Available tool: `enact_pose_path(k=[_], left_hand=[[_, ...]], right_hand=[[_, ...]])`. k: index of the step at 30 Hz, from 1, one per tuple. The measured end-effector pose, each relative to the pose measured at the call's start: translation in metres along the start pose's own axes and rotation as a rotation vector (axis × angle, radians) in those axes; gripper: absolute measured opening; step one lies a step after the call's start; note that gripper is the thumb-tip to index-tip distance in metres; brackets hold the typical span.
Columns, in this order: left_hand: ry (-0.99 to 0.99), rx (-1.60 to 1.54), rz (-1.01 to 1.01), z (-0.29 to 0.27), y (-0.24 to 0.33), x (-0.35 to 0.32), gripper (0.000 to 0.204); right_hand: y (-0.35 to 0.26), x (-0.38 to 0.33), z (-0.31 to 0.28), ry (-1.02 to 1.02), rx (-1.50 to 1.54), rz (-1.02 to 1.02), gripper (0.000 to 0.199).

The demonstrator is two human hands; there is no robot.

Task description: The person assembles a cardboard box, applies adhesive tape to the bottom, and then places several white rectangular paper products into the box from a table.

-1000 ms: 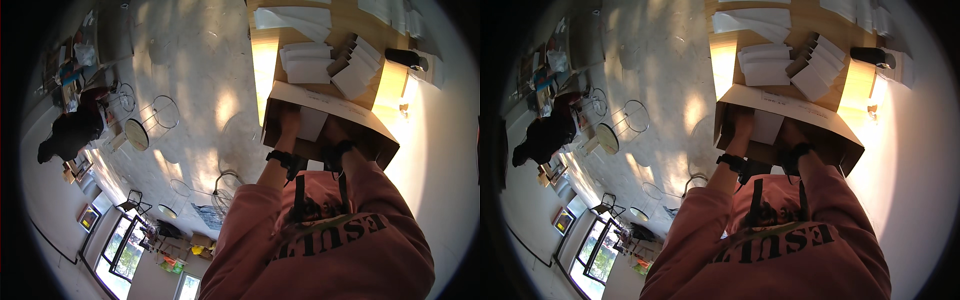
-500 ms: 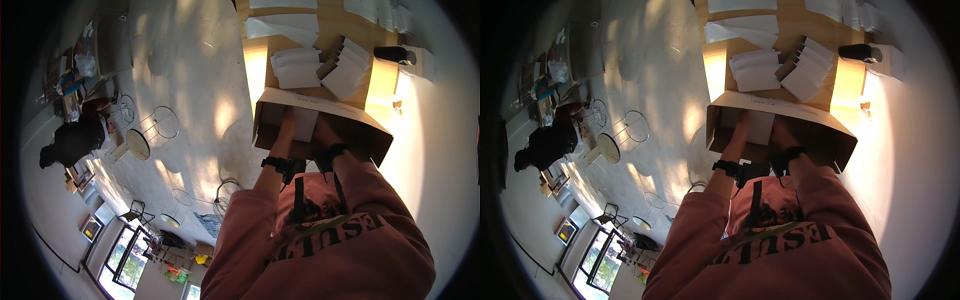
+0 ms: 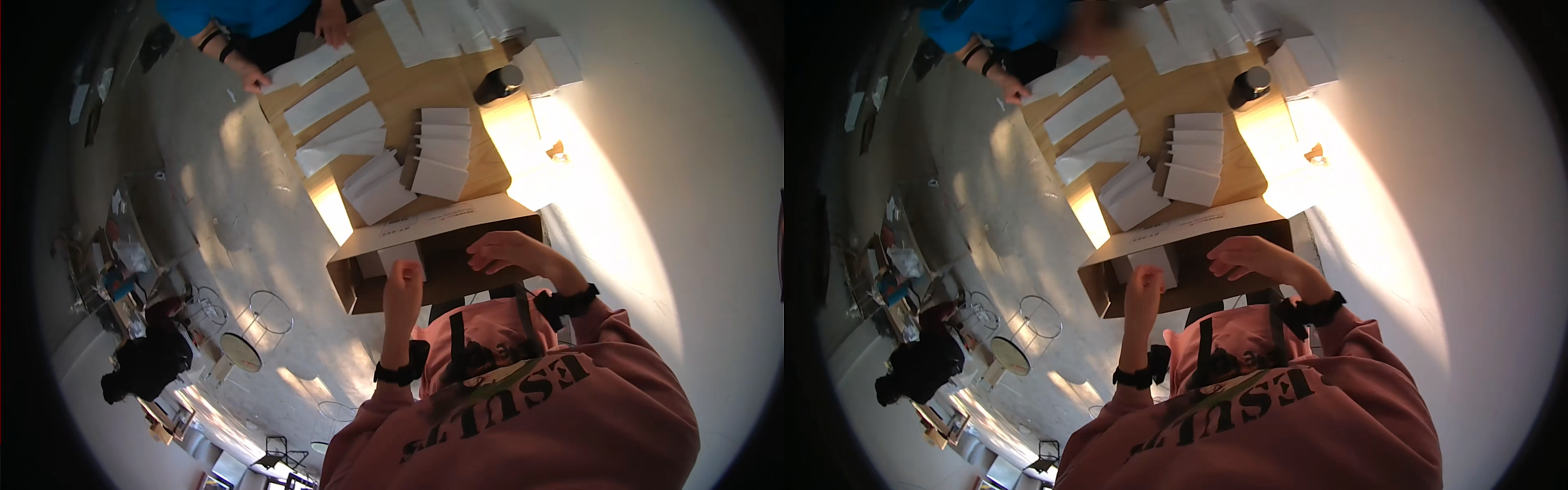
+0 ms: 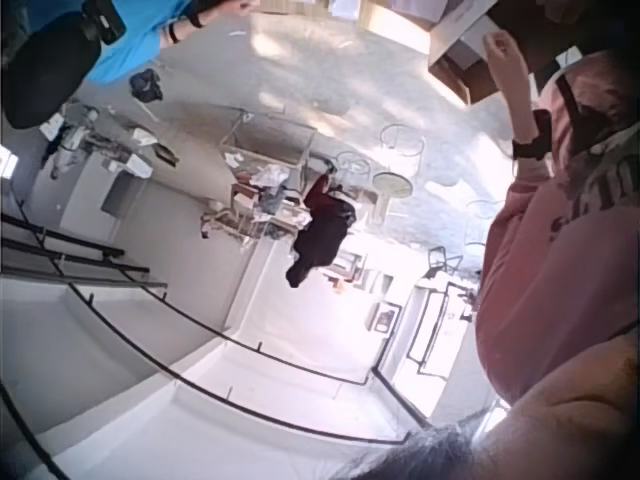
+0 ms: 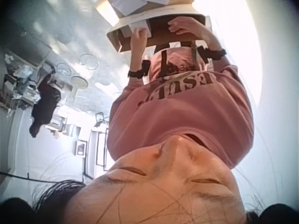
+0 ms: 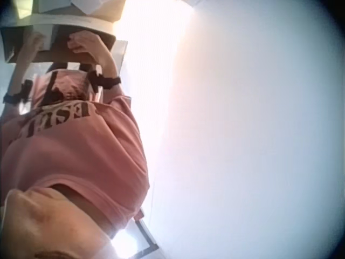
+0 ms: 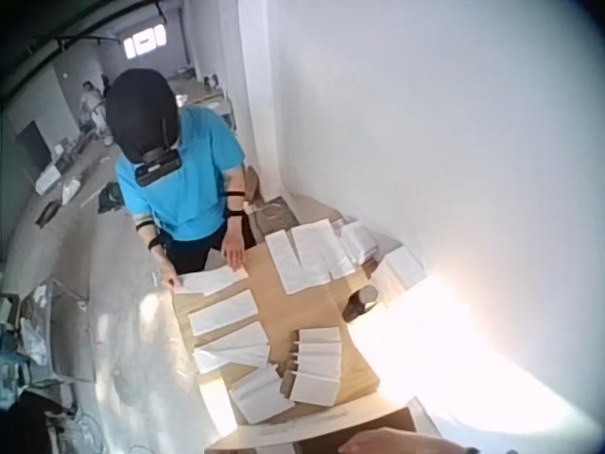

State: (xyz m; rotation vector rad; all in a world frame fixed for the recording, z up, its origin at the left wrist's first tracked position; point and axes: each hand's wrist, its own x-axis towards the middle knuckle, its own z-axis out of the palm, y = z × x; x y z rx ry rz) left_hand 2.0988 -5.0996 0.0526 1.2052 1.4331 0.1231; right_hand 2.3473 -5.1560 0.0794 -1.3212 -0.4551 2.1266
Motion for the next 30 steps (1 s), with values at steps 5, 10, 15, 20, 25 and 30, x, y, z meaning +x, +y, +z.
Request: enact_pose_path(k=[5, 10, 15, 20, 25, 30], left_hand=[[-0.599, -0.074, 0.183, 0.076, 0.158, -0.03, 0.019], [-0.697, 0.013, 0.322, 0.168, 0.228, 0.014, 0.027], [-0.346, -0.043, 0.375, 0.224, 0.234, 0.107, 0.032], [-0.177, -0.042, 0.23, 0.258, 0.208, 0.168, 0.037], [-0.149, -0.032, 0.18, 0.271, 0.194, 0.204, 0.039], [-0.106, -0.059, 0.198, 0.295, 0.193, 0.236, 0.041]], right_hand=[[-0.042, -0.06, -0.125, 0.56, 0.025, -0.322, 0.03], [0.044, 0.034, -0.319, 1.249, -0.585, -0.29, 0.051], [0.037, 0.109, -0.332, 1.288, -0.742, 0.092, 0.083], [0.029, 0.117, -0.33, 1.339, -0.828, 0.176, 0.074], [0.02, 0.114, -0.332, 1.282, -0.748, 0.135, 0.069], [0.054, 0.098, -0.353, 1.125, -0.265, -0.089, 0.041]])
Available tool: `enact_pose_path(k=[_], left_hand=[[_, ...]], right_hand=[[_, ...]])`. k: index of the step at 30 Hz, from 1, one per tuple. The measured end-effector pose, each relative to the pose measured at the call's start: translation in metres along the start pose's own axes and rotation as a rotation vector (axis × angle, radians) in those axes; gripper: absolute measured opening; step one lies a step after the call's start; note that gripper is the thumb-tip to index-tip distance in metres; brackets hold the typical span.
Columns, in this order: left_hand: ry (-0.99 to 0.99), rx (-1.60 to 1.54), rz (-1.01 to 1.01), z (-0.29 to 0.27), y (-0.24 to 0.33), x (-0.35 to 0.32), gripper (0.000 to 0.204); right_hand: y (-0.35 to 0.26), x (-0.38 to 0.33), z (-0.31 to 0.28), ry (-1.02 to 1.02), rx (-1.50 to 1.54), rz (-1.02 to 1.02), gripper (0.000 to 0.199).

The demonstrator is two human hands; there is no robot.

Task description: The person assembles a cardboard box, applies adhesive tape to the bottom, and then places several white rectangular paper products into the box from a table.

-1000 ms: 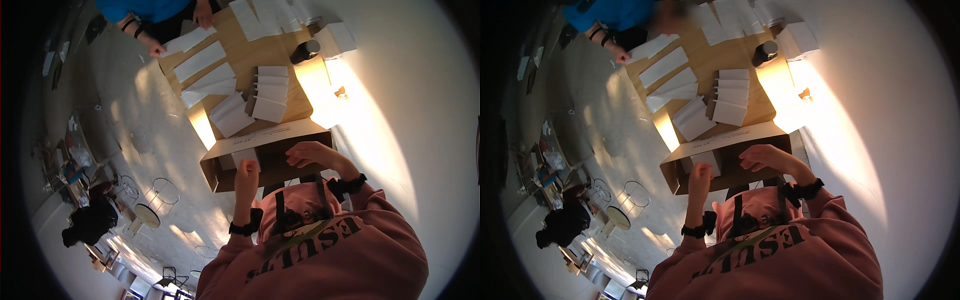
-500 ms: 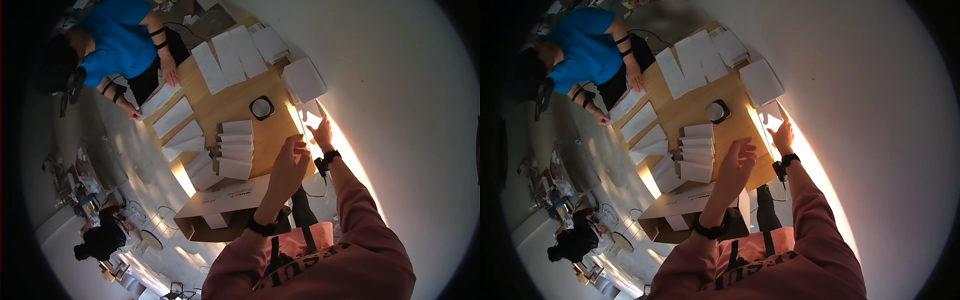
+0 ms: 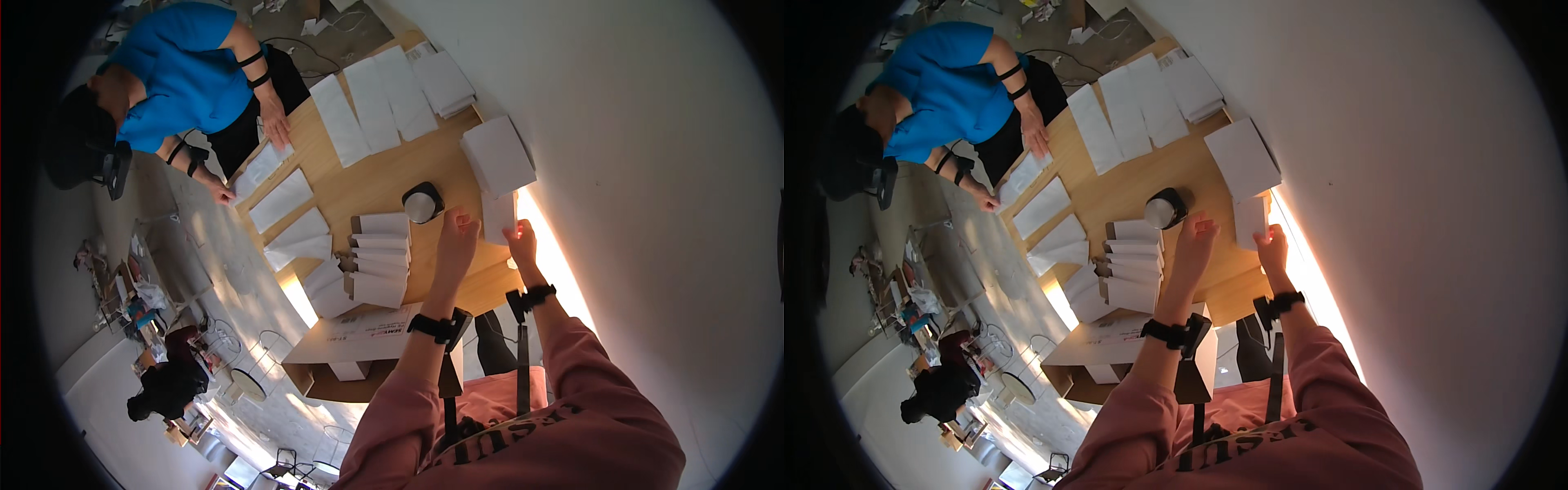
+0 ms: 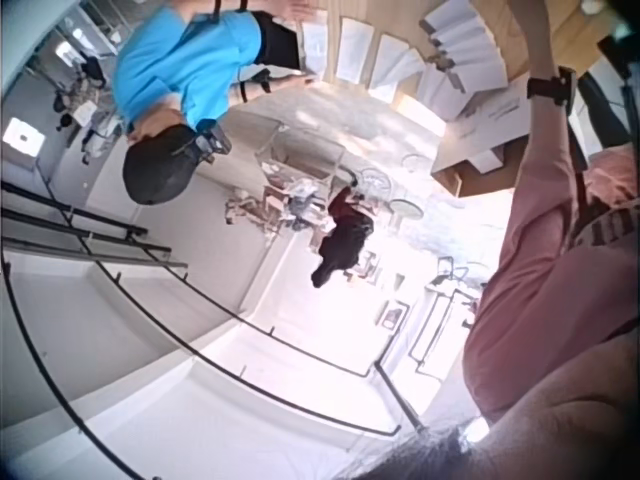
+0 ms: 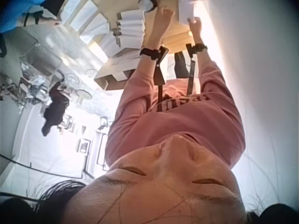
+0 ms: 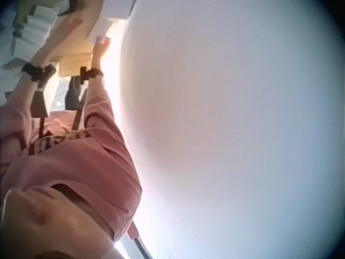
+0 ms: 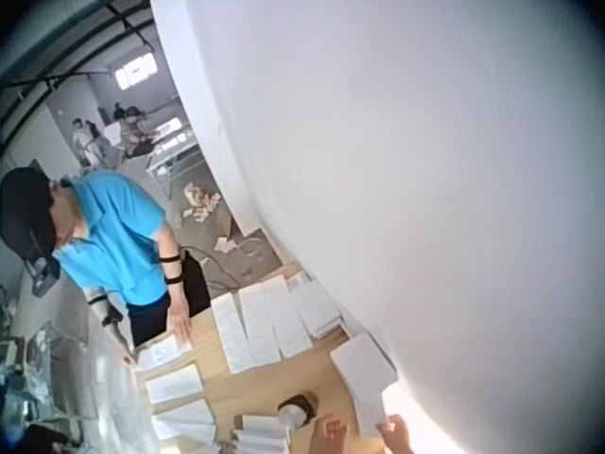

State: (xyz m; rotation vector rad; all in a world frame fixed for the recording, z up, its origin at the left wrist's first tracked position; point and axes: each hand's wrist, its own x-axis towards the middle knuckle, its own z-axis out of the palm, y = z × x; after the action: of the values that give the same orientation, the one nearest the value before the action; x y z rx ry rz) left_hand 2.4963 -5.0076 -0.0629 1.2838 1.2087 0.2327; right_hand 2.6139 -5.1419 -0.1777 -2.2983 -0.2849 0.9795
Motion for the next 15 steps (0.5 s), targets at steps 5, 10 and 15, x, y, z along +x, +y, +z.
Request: enact_pose_path(k=[5, 10, 15], left_hand=[[0.068, -0.205, -0.142, 0.0, -0.003, 0.029, 0.044], [0.01, -0.393, -0.197, 0.009, -0.011, 0.044, 0.054], [-0.028, -0.573, -0.239, 0.028, -0.012, 0.056, 0.065]], right_hand=[[-0.059, -0.077, -0.062, -0.101, 0.311, -0.18, 0.022], [-0.157, -0.086, -0.092, -0.109, 0.382, -0.339, 0.029], [-0.177, -0.049, -0.073, 0.071, 0.257, -0.342, 0.039]])
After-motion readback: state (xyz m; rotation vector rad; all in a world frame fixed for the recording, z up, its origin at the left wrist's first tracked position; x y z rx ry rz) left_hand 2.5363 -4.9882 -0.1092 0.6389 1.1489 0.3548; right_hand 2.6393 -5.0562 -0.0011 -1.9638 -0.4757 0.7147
